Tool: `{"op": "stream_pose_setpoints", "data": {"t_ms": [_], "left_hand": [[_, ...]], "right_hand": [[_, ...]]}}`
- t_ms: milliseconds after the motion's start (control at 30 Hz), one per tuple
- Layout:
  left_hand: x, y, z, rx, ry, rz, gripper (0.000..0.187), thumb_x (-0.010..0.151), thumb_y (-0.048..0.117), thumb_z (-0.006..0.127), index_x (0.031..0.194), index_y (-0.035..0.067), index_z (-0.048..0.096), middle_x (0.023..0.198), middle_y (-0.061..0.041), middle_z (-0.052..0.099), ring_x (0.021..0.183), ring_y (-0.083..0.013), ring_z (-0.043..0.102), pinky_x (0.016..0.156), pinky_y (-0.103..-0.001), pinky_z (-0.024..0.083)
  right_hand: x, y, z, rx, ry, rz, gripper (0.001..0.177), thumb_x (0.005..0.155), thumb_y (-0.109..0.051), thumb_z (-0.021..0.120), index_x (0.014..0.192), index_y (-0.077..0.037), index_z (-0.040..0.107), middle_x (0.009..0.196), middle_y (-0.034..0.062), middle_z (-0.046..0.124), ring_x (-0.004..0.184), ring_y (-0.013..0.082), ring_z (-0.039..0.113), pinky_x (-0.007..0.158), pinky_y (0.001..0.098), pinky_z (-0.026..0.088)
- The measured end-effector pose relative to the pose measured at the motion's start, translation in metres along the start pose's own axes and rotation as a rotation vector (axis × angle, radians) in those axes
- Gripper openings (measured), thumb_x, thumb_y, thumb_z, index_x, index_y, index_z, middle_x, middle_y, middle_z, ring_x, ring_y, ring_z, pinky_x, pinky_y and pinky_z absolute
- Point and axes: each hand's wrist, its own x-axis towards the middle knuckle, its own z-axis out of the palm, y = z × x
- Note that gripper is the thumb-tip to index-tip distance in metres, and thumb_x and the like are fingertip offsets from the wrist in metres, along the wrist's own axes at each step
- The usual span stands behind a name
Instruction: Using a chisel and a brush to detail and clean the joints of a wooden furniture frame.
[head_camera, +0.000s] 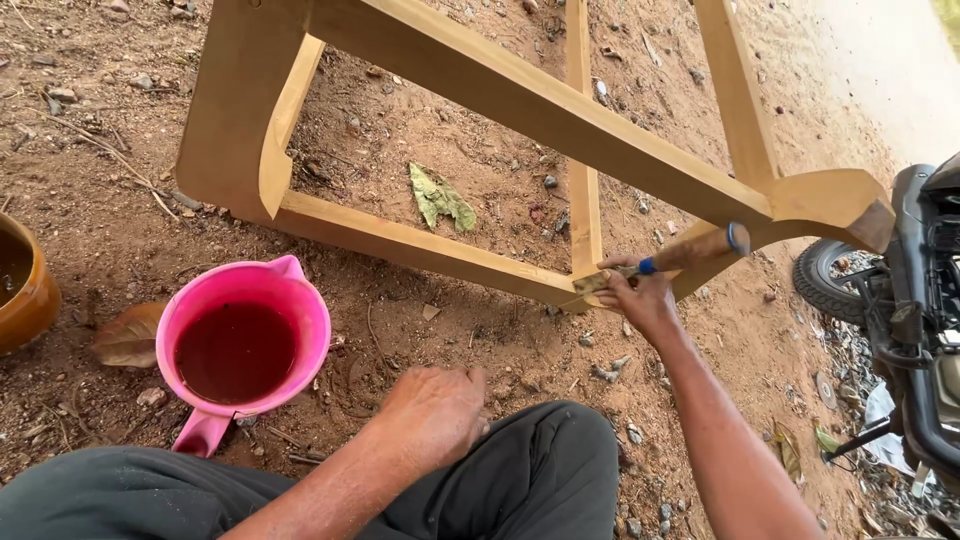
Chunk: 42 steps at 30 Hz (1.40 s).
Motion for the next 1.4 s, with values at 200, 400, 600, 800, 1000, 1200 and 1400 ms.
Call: {"op": "stream_pose_setpoints", "data": {"t_ms": [200, 400, 600, 800, 1000, 1200, 1400], "left_hand": [[0.004, -0.005, 0.007, 0.025, 0.013, -0.004, 0.042, 0.093, 0.028, 0.070, 0.112, -0.006, 0.055, 0.095, -0.019, 0.069, 0.091, -0.0336, 0.070, 0.083, -0.047, 0.057], [0.004, -0.006, 0.004, 0.018, 0.047, -0.021, 0.040, 0.090, 0.029, 0.071, 0.108, -0.003, 0.057, 0.097, -0.019, 0.069, 0.094, -0.0351, 0.069, 0.085, -0.048, 0.055], [0.008, -0.006, 0.005, 0.060, -0.052, -0.065, 0.051, 0.094, 0.034, 0.070, 0.121, -0.006, 0.053, 0.098, -0.020, 0.069, 0.093, -0.0341, 0.070, 0.085, -0.048, 0.056], [0.005, -0.005, 0.000, 0.074, -0.085, -0.068, 0.054, 0.096, 0.037, 0.070, 0.122, -0.008, 0.055, 0.098, -0.020, 0.068, 0.092, -0.0334, 0.070, 0.085, -0.048, 0.056], [0.003, -0.007, 0.002, 0.062, -0.033, -0.066, 0.044, 0.094, 0.034, 0.070, 0.111, -0.004, 0.056, 0.096, -0.020, 0.069, 0.092, -0.0353, 0.070, 0.084, -0.048, 0.056], [0.000, -0.004, 0.000, 0.053, 0.001, -0.064, 0.044, 0.092, 0.035, 0.072, 0.110, -0.003, 0.057, 0.096, -0.020, 0.069, 0.095, -0.0368, 0.069, 0.085, -0.049, 0.055], [0.001, -0.003, 0.000, 0.048, -0.015, -0.069, 0.046, 0.092, 0.034, 0.072, 0.113, -0.004, 0.056, 0.099, -0.019, 0.070, 0.099, -0.0363, 0.069, 0.087, -0.049, 0.055]], "right_hand": [[-0.004, 0.043, 0.025, -0.073, 0.298, -0.165, 0.024, 0.095, -0.014, 0.066, 0.118, -0.013, 0.074, 0.107, 0.0106, 0.076, 0.083, 0.0160, 0.077, 0.065, 0.0267, 0.064], [-0.015, 0.051, 0.034, -0.174, 0.370, -0.257, 0.023, 0.099, -0.008, 0.069, 0.120, -0.014, 0.076, 0.091, 0.0066, 0.075, 0.076, 0.0124, 0.067, 0.061, 0.0264, 0.054], [-0.007, 0.055, 0.033, 0.006, 0.348, -0.245, 0.020, 0.100, -0.011, 0.067, 0.118, -0.015, 0.076, 0.094, 0.0029, 0.075, 0.079, 0.0091, 0.071, 0.066, 0.0243, 0.060], [-0.011, 0.052, 0.032, -0.108, 0.333, -0.208, 0.019, 0.100, -0.015, 0.070, 0.117, -0.015, 0.077, 0.091, 0.0070, 0.075, 0.081, 0.0137, 0.068, 0.069, 0.0306, 0.059], [-0.007, 0.048, 0.020, -0.233, 0.223, -0.003, 0.021, 0.100, -0.022, 0.067, 0.119, -0.015, 0.074, 0.099, 0.0082, 0.075, 0.090, 0.0169, 0.070, 0.076, 0.0367, 0.059], [0.008, 0.086, 0.014, -0.144, 0.047, -0.169, 0.021, 0.100, -0.016, 0.063, 0.119, -0.009, 0.067, 0.112, 0.0075, 0.073, 0.104, 0.0151, 0.067, 0.091, 0.0312, 0.057], [-0.018, 0.056, -0.007, -0.298, 0.039, -0.008, 0.023, 0.096, -0.022, 0.066, 0.117, -0.020, 0.073, 0.096, 0.0015, 0.079, 0.081, 0.0089, 0.075, 0.073, 0.0301, 0.064]]}}
